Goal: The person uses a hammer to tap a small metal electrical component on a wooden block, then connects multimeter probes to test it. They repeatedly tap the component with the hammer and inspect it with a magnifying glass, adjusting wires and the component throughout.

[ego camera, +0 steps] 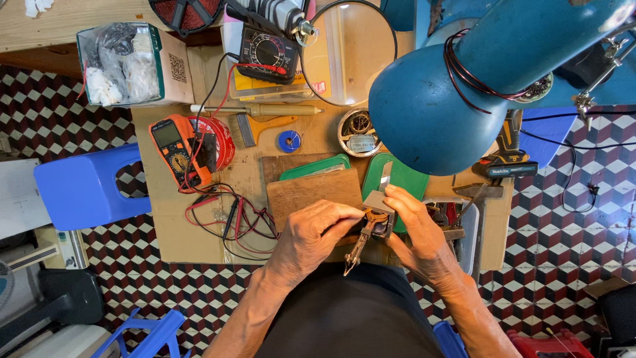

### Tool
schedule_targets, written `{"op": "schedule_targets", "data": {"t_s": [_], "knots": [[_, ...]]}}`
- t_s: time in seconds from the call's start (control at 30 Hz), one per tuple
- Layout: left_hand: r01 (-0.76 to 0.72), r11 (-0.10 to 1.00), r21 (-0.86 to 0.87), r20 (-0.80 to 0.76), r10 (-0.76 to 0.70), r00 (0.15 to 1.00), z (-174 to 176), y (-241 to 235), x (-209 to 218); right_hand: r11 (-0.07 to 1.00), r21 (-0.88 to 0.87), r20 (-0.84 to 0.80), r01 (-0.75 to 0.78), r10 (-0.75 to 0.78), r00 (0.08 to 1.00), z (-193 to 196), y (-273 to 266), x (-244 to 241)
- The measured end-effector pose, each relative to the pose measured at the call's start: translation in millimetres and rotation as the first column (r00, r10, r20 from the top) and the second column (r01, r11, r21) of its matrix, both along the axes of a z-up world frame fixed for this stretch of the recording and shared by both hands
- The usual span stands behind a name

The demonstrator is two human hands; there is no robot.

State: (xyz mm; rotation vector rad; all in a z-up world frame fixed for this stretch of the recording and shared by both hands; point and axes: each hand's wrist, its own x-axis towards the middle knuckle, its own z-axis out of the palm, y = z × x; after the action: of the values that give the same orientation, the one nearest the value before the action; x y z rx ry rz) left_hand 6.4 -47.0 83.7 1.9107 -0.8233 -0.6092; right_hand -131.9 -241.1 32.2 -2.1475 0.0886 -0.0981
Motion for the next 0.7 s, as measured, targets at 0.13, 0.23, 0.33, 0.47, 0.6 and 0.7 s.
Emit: {"op": "schedule_targets", "data": {"t_s": [0.13,0.23,0.33,0.47,0.6,0.7], "knots": [[-0.011,1.0,-0.007,-0.042,0.011,0.999,-0.8,1.8,-0.7,1.0,0.001,-0.01,-0.01,0.01,1.0,2.7,0.7,2.1],[-0.019,1.0,-0.008,-0.086,0.019,0.996,-0.7,1.9,0.2,1.0,-0.009,-0.003,-0.016,0.016,1.0,3.4,1.1,2.8],[0.002,1.0,-0.014,-0.008,-0.002,1.0,1.6,1.2,2.1,1.0,-0.004,0.004,-0.012,0.012,1.0,3.9,1.6,3.9],[0.053,0.999,-0.01,0.158,-0.051,0.986,6.0,2.2,6.0,1.0,0.002,0.001,-0.013,0.013,1.0,5.5,4.1,4.9],[0.124,0.992,-0.003,0.232,-0.12,0.965,8.2,3.1,10.9,0.999,-0.001,0.006,-0.034,0.034,0.999,8.4,7.4,5.5],[0.154,0.987,0.035,0.189,-0.158,0.969,9.0,3.6,10.3,0.999,-0.032,0.002,-0.034,0.034,0.999,9.9,8.9,5.6]]}}
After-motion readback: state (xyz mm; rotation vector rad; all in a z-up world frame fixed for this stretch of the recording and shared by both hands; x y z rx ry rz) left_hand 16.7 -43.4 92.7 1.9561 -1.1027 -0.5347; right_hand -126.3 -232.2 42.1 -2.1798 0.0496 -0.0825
